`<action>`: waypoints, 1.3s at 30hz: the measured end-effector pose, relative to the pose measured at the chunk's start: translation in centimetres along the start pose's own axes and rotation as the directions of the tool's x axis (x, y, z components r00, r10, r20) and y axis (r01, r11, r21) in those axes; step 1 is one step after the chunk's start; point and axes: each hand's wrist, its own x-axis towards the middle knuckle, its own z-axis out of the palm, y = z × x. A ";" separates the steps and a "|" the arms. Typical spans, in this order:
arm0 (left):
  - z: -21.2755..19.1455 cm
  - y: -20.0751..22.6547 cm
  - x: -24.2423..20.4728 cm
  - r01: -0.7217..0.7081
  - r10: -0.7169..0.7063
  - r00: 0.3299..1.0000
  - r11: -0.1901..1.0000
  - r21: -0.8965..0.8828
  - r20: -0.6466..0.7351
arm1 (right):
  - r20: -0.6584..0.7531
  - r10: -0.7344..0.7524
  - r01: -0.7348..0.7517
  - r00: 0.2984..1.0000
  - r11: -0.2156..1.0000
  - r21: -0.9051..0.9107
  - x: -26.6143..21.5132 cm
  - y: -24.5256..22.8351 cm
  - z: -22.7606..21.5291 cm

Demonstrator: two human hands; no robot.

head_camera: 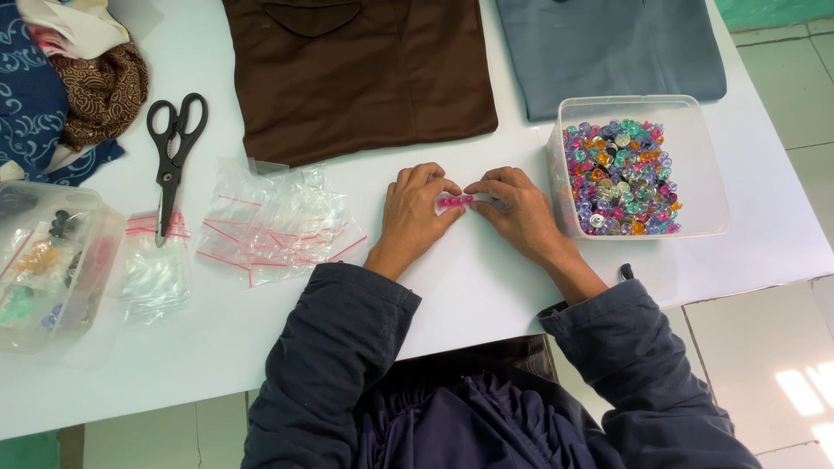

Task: The person sorts small colorful buttons from a plastic container into small ziplock bags on a white table. They handle the buttons by hand, placing them into bags and occasionally adjusting the bags. Folded trousers and scissors are visible on the table.

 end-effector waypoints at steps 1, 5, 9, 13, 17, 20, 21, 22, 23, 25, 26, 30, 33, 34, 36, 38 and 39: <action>-0.1 0.0 0.0 0.000 0.000 1.000 1.000 0.000 0.000 | 0.000 0.000 0.000 1.000 1.000 0.000 0.0 0.2 0.1; -0.5 0.5 0.0 0.032 -0.031 0.999 0.999 -0.036 0.034 | -0.088 -0.026 0.033 0.996 0.996 0.083 -0.6 0.6 0.4; -2.3 3.1 0.7 0.020 -0.023 0.999 0.995 -0.095 -0.040 | -0.271 -0.154 0.176 0.950 0.983 0.060 -2.0 -1.0 -1.0; -3.9 9.5 2.3 -0.125 0.101 0.987 0.971 -0.203 -0.124 | -0.398 -0.201 0.247 0.895 0.967 0.067 -3.3 -3.4 -5.2; -1.8 13.7 5.3 -0.287 0.260 0.957 0.914 -0.287 -0.129 | -0.482 -0.167 0.199 0.860 0.980 0.016 -4.5 -2.1 -10.1; 2.6 15.2 8.2 -0.340 0.325 0.940 0.885 -0.317 -0.101 | -0.515 -0.112 0.127 0.850 0.992 -0.007 -5.2 0.4 -14.1; 4.4 15.4 9.1 -0.349 0.341 0.936 0.885 -0.306 -0.083 | -0.516 -0.074 0.090 0.853 0.996 0.007 -5.3 1.4 -15.3; 5.8 15.7 9.8 -0.357 0.351 0.933 0.881 -0.312 -0.076 | -0.524 -0.067 0.080 0.849 0.997 0.002 -5.5 2.7 -16.0; 7.0 16.0 10.5 -0.331 0.349 0.937 0.902 -0.278 0.016 | -0.467 0.023 -0.024 0.884 1.000 0.005 -5.5 4.0 -16.7; 9.9 16.2 11.9 -0.312 0.347 0.931 0.918 -0.245 0.112 | -0.413 0.123 -0.135 0.902 0.991 -0.001 -5.3 5.7 -17.6; 11.4 16.2 12.5 -0.300 0.333 0.927 0.934 -0.192 0.174 | -0.327 0.191 -0.209 0.925 0.978 -0.021 -5.1 6.2 -17.8; 18.6 14.6 14.9 -0.275 0.269 0.927 0.961 -0.014 0.263 | -0.077 0.416 -0.423 0.906 0.886 -0.188 -3.5 8.2 -17.0; 17.6 15.5 15.3 -0.279 0.265 0.935 0.960 0.029 0.235 | -0.070 0.395 -0.398 0.916 0.873 -0.282 -2.7 12.0 -15.2; 17.4 15.4 15.1 -0.280 0.265 0.935 0.960 0.030 0.238 | -0.070 0.397 -0.400 0.915 0.873 -0.280 -2.7 13.2 -14.6; 16.9 15.0 15.0 -0.304 0.296 0.938 0.953 0.019 0.181 | -0.092 0.402 -0.410 0.911 0.860 -0.303 -2.4 15.5 -13.4; 17.2 14.2 15.4 -0.323 0.318 0.933 0.946 0.001 0.169 | -0.097 0.411 -0.422 0.906 0.865 -0.272 -2.1 14.0 -13.9; 17.4 13.7 15.4 -0.336 0.335 0.929 0.942 -0.019 0.156 | -0.096 0.422 -0.432 0.902 0.869 -0.241 -2.1 13.3 -14.0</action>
